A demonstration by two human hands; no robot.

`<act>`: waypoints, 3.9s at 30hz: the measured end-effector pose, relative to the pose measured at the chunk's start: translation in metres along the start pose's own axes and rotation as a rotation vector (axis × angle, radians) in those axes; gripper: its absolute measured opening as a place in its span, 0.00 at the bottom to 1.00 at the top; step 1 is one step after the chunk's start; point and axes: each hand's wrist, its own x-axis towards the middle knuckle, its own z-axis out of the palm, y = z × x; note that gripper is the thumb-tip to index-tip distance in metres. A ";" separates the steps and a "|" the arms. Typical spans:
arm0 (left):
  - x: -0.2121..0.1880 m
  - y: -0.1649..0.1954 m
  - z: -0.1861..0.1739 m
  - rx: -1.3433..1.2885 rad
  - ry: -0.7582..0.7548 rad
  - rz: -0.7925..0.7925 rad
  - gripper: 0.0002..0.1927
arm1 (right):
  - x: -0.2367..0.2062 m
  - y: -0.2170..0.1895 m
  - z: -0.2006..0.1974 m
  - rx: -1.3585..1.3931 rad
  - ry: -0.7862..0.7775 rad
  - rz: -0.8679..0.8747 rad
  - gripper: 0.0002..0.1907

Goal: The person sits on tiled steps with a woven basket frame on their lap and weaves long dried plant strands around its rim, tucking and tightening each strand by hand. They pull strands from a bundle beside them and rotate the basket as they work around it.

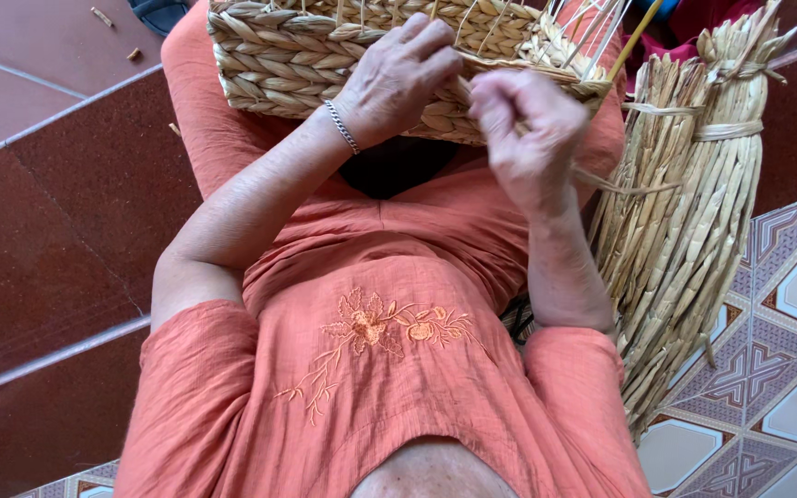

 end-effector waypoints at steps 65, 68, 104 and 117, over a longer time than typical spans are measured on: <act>0.022 -0.017 0.027 0.011 0.122 -0.358 0.14 | 0.032 -0.007 -0.025 -1.192 -0.243 -0.564 0.09; 0.021 -0.020 0.030 0.069 0.112 -0.375 0.15 | 0.033 -0.012 -0.026 -1.238 -0.344 -0.566 0.06; 0.022 -0.007 -0.003 -0.233 -0.074 -0.041 0.25 | 0.003 0.017 -0.028 -0.386 -0.141 -0.117 0.08; 0.027 0.005 0.011 -0.286 -0.068 -0.330 0.28 | 0.061 0.011 -0.055 -0.513 -0.528 0.271 0.04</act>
